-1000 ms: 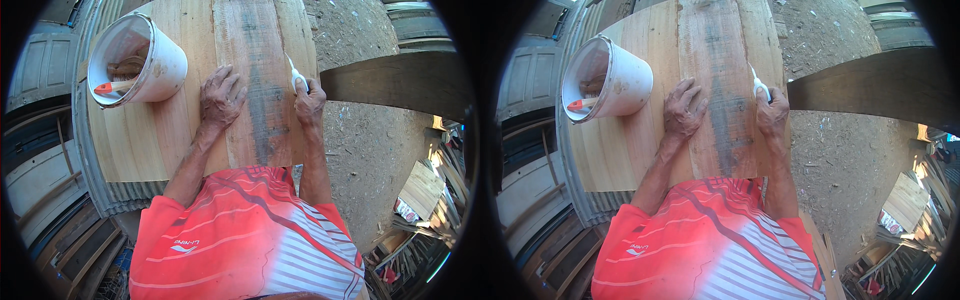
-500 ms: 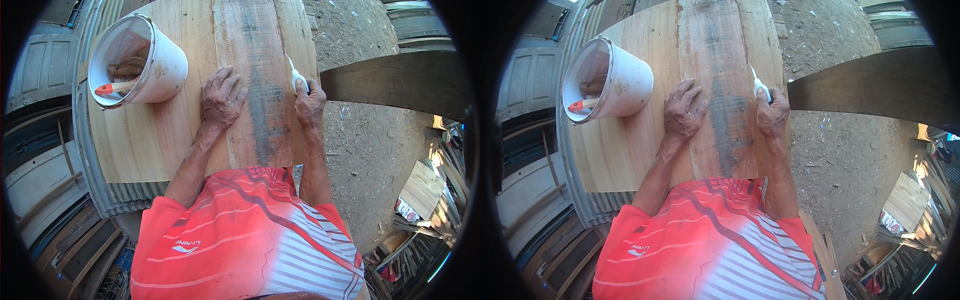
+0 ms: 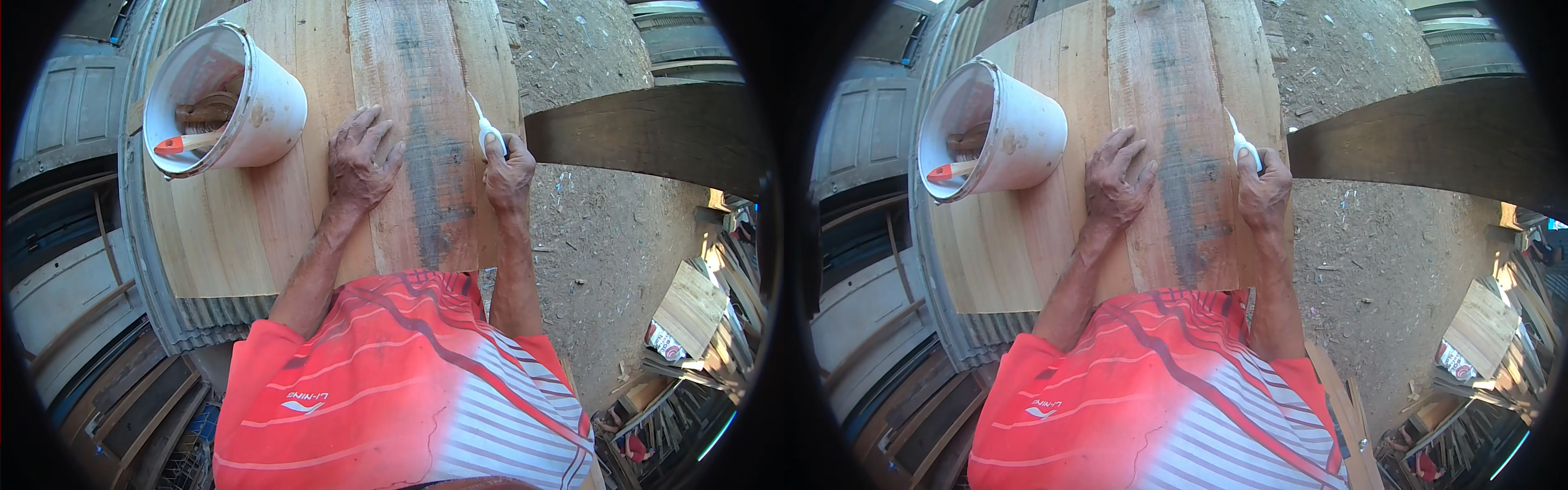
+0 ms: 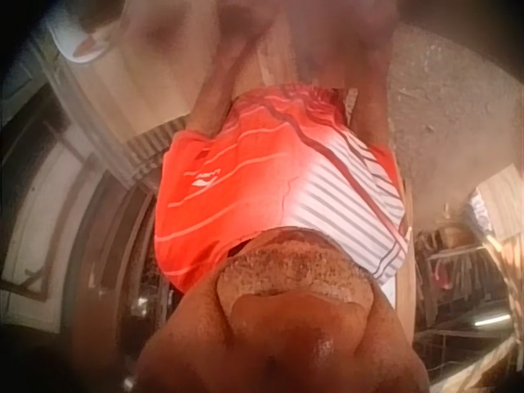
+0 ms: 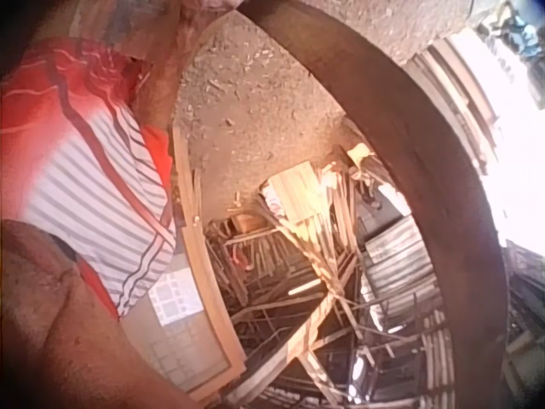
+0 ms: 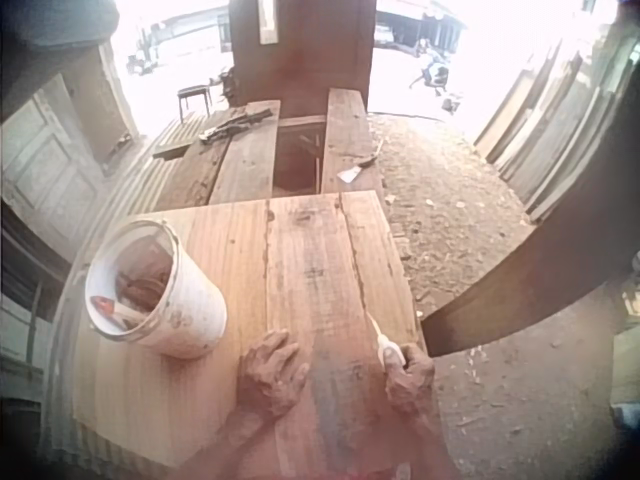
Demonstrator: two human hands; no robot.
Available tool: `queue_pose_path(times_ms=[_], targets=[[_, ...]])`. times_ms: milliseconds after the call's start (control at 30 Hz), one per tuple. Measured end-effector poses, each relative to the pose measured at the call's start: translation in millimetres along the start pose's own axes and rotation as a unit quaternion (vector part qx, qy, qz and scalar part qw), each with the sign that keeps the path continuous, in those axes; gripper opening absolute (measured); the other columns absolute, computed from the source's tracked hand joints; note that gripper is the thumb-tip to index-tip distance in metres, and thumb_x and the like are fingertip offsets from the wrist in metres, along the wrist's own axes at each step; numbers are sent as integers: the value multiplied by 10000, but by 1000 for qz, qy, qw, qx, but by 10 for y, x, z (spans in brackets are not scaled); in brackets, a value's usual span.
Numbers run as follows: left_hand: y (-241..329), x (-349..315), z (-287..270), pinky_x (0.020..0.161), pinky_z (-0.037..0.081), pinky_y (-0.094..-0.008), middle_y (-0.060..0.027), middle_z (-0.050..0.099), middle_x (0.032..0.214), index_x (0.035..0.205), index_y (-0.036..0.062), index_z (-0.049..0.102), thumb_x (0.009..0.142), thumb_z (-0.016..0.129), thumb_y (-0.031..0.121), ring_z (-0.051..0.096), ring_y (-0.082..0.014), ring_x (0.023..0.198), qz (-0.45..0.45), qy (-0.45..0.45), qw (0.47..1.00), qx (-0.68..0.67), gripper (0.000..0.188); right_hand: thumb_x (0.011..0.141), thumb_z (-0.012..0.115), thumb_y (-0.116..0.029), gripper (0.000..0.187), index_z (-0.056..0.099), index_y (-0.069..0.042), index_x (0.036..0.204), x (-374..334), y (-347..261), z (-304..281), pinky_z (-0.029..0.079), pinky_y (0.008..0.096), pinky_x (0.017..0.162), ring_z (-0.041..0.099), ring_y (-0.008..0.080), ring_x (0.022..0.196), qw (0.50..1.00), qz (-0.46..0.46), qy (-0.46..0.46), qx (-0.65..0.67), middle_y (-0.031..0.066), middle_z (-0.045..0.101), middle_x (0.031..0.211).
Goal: The person applies white liquid adhesive from a squeeze bottle onto a wooden plank, spreading it with their fingers and reaching into a bucket to handle wood pieces.
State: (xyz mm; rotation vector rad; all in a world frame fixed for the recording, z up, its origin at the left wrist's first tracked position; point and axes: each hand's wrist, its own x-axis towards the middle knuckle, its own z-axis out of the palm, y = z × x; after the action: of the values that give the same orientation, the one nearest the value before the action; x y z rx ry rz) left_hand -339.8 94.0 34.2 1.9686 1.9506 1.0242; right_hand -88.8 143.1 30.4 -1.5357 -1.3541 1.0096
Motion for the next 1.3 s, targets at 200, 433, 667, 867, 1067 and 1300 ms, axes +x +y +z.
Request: queue_pose_path(times_ms=[200, 433, 667, 867, 1067, 1300], targets=[[10, 6, -16, 1141, 423, -481, -130, 634, 1419, 1213, 79, 726, 863, 809, 232, 556, -331, 1375, 1, -1, 1000, 4, 390, 1043, 692, -307, 314, 672, -12, 936, 4, 3, 5, 362, 230, 433, 473, 19, 509, 1000, -4, 0, 1, -33, 566, 682], [15, 3, -18, 1146, 414, -483, -127, 637, 1415, 1214, 79, 725, 864, 809, 233, 554, -330, 1377, 0, -1, 1000, 4, 392, 1031, 689, -255, 307, 686, 11, 877, -51, -130, -7, 416, 290, 594, 493, 71, 664, 999, 30, 5, 15, -24, 568, 699], [-10, -8, 3, 1168, 377, -489, -135, 618, 1423, 1205, 60, 725, 864, 792, 262, 531, -335, 1389, -1, -6, 1000, -5, 402, 1031, 689, -253, 301, 684, 7, 880, -104, -88, -48, 408, 290, 584, 486, 68, 663, 999, 35, -3, 14, -30, 560, 701], [-19, -11, 19, 1177, 365, -490, -134, 616, 1426, 1211, 63, 723, 865, 792, 265, 527, -336, 1391, -2, -7, 1000, -5, 406, 1037, 683, -247, 293, 686, 3, 885, -100, -106, -31, 390, 284, 569, 465, 57, 651, 999, 31, -3, 12, -38, 545, 697], [-12, -9, 10, 1179, 364, -490, -136, 614, 1428, 1217, 59, 721, 869, 788, 266, 523, -336, 1395, -5, -9, 1000, -9, 411, 1058, 673, -297, 304, 655, -28, 918, -81, -5, -35, 353, 229, 443, 465, 17, 522, 1000, -21, -6, -9, -35, 567, 695], [-16, -3, 11, 1148, 406, -485, -132, 632, 1412, 1211, 67, 720, 870, 796, 243, 551, -335, 1372, 6, 1, 1000, 5, 391, 1037, 686, -239, 284, 687, 4, 891, -144, -112, -55, 391, 282, 575, 470, 58, 656, 999, 30, -4, 16, -36, 556, 706]])
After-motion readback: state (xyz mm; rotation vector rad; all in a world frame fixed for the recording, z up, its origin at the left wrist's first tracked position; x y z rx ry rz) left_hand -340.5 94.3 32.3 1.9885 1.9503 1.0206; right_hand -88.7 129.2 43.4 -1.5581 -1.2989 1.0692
